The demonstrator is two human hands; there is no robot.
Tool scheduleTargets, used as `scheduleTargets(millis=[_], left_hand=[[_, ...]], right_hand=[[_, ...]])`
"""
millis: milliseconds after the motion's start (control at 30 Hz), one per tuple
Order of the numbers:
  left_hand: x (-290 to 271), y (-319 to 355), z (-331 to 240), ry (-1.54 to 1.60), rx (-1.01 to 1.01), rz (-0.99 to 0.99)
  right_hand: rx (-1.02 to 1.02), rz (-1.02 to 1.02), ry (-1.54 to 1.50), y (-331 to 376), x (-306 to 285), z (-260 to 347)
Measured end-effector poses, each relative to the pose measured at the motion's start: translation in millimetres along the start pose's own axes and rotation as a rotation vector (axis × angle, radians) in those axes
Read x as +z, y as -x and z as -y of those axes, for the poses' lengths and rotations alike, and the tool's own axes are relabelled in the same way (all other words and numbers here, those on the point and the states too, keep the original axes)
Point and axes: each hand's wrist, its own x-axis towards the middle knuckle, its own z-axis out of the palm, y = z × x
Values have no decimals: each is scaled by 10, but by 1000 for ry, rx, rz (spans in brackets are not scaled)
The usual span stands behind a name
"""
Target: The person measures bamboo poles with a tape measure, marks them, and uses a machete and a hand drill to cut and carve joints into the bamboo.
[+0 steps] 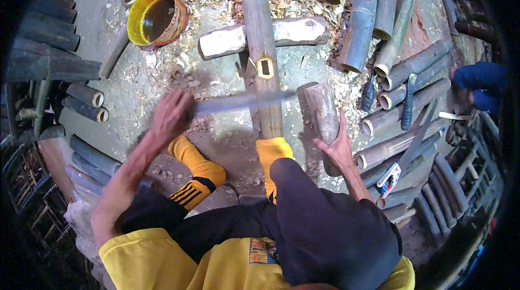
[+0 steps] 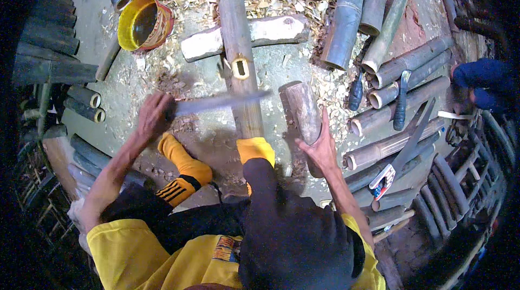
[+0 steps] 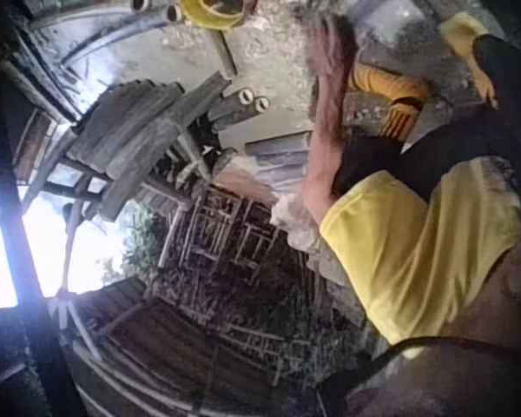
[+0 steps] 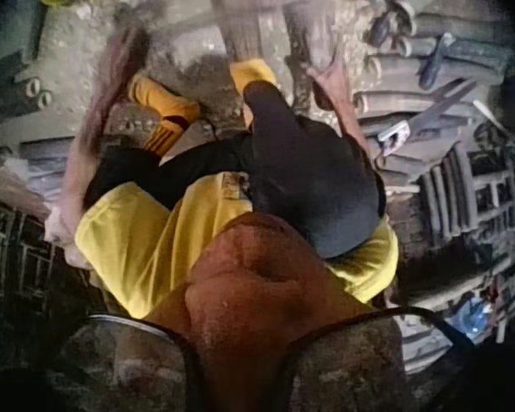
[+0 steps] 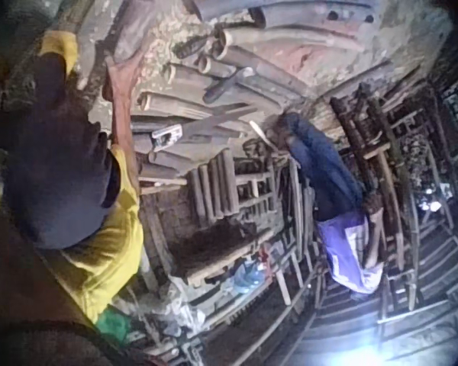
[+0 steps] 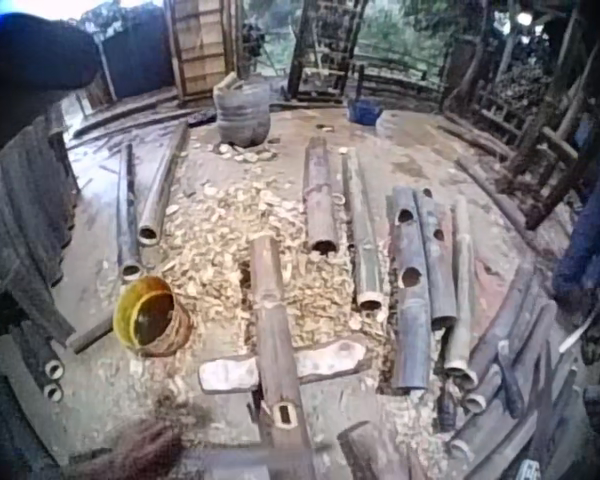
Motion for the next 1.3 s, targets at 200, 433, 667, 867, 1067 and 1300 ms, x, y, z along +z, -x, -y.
scheduleTargets(millis=[200,433,667,867,1067,1300], left_hand=[[-30,-196,293,-14,-117,125],[36,-55,289,182,-271,241],[130,0,453,457,-483,43],[-51,-186,321,74,-193,109],[-6,-187,295,28,-15,81],[60,-177,367,22,-5,63]], right_hand=[[52,0,-28,11,33,-81],[123,17,-60,79,-53,50],[20,-51,-56,149,60,109],[-122,-159,-99,53,145,360],[-100,-26,-139,-75,190,560],[-125,-29,-91,-138,209,569]])
